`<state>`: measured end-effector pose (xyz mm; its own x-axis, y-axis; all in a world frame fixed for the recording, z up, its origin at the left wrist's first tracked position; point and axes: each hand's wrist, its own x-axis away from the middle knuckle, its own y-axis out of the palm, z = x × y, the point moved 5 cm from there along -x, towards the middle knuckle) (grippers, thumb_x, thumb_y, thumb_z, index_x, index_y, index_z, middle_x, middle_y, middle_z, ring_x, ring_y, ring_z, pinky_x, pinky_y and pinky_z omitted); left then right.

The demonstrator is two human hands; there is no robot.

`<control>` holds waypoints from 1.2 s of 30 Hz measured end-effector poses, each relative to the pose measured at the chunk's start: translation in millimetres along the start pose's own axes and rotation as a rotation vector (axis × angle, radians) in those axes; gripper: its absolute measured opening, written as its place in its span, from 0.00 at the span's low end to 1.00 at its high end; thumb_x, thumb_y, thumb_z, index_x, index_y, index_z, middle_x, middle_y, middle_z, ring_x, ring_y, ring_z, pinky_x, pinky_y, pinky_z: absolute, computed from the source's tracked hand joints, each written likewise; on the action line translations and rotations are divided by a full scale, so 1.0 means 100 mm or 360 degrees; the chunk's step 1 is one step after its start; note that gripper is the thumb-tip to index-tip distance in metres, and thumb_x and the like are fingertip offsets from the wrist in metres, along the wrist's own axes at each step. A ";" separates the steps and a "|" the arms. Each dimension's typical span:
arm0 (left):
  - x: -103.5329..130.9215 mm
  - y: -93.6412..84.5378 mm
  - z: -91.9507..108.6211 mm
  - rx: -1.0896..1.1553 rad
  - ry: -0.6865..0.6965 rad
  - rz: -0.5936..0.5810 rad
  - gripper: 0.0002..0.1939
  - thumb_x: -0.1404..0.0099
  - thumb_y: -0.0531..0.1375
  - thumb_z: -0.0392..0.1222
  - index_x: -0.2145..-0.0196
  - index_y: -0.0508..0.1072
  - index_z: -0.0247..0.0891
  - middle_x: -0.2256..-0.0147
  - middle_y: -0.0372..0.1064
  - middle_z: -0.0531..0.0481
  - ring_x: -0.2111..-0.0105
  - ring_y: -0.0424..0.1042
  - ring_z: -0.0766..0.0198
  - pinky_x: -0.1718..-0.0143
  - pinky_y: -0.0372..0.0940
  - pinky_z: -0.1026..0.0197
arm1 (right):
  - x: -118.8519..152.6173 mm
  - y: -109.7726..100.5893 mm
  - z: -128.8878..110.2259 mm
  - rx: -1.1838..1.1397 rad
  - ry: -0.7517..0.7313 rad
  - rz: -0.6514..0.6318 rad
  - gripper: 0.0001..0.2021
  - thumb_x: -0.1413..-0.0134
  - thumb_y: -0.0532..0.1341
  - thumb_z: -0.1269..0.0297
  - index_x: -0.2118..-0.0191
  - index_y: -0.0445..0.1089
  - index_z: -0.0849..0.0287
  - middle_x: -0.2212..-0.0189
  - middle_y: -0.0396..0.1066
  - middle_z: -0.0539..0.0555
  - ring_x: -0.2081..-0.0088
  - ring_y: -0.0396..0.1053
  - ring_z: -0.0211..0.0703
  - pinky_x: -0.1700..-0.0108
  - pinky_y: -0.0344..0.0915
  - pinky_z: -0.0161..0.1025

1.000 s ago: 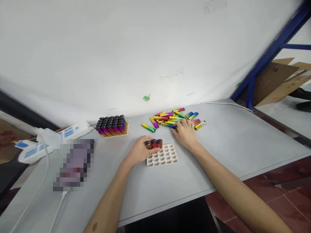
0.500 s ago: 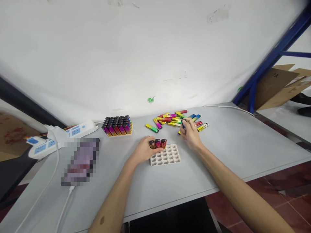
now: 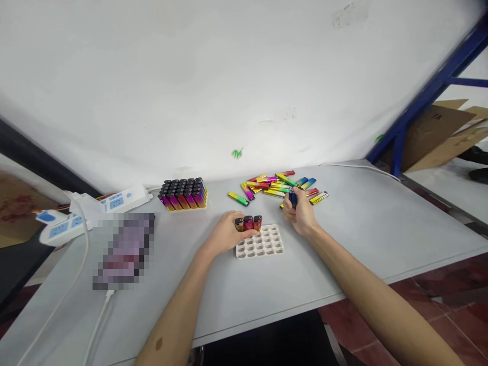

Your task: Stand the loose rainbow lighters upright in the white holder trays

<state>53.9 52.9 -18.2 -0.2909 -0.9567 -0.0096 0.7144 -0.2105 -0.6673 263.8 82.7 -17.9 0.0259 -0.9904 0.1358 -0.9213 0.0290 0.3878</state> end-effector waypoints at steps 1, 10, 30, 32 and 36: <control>0.00 0.00 0.00 0.0000 -0.0011 0.0007 0.22 0.48 0.67 0.62 0.72 0.71 0.39 0.67 0.66 0.52 0.69 0.67 0.62 0.69 0.62 0.62 | 0.00 0.01 0.00 0.0007 -0.0001 -0.0017 0.26 0.39 0.51 0.45 0.83 0.53 0.56 0.87 0.40 0.42 0.86 0.35 0.30 0.83 0.34 0.34; 0.01 -0.02 0.05 -0.0007 -0.0015 -0.0007 0.21 0.47 0.66 0.60 0.70 0.73 0.39 0.66 0.69 0.51 0.68 0.68 0.61 0.68 0.63 0.61 | -0.01 0.00 0.05 0.0070 0.0068 -0.0010 0.24 0.38 0.49 0.51 0.84 0.52 0.56 0.87 0.40 0.43 0.86 0.35 0.30 0.83 0.34 0.34; -0.01 -0.02 0.07 -0.0100 0.0080 0.0059 0.16 0.43 0.66 0.53 0.74 0.71 0.38 0.70 0.68 0.52 0.69 0.67 0.62 0.68 0.60 0.62 | 0.11 0.22 0.03 0.0615 -0.0302 -0.0580 0.13 0.50 0.69 0.55 0.65 0.71 0.57 0.69 0.73 0.49 0.69 0.69 0.39 0.64 0.66 0.38; 0.00 -0.02 0.08 -0.0093 0.0115 0.0050 0.15 0.43 0.66 0.52 0.75 0.70 0.38 0.71 0.68 0.53 0.70 0.67 0.63 0.70 0.59 0.62 | 0.11 0.23 0.04 0.0611 -0.0325 -0.0599 0.13 0.51 0.70 0.56 0.64 0.71 0.57 0.69 0.73 0.49 0.68 0.69 0.39 0.64 0.66 0.38; -0.01 -0.02 0.07 -0.0051 0.0113 0.0044 0.14 0.44 0.66 0.52 0.72 0.73 0.38 0.68 0.70 0.51 0.69 0.67 0.62 0.69 0.60 0.62 | 0.12 0.24 0.01 0.0814 -0.0435 -0.0580 0.14 0.53 0.71 0.56 0.65 0.70 0.57 0.69 0.72 0.49 0.69 0.68 0.39 0.64 0.65 0.38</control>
<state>57.1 52.8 -11.8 -0.3162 -0.9453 -0.0803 0.7025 -0.1765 -0.6894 241.5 71.6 -8.3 0.3321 -0.9253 -0.1830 -0.9415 -0.3134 -0.1238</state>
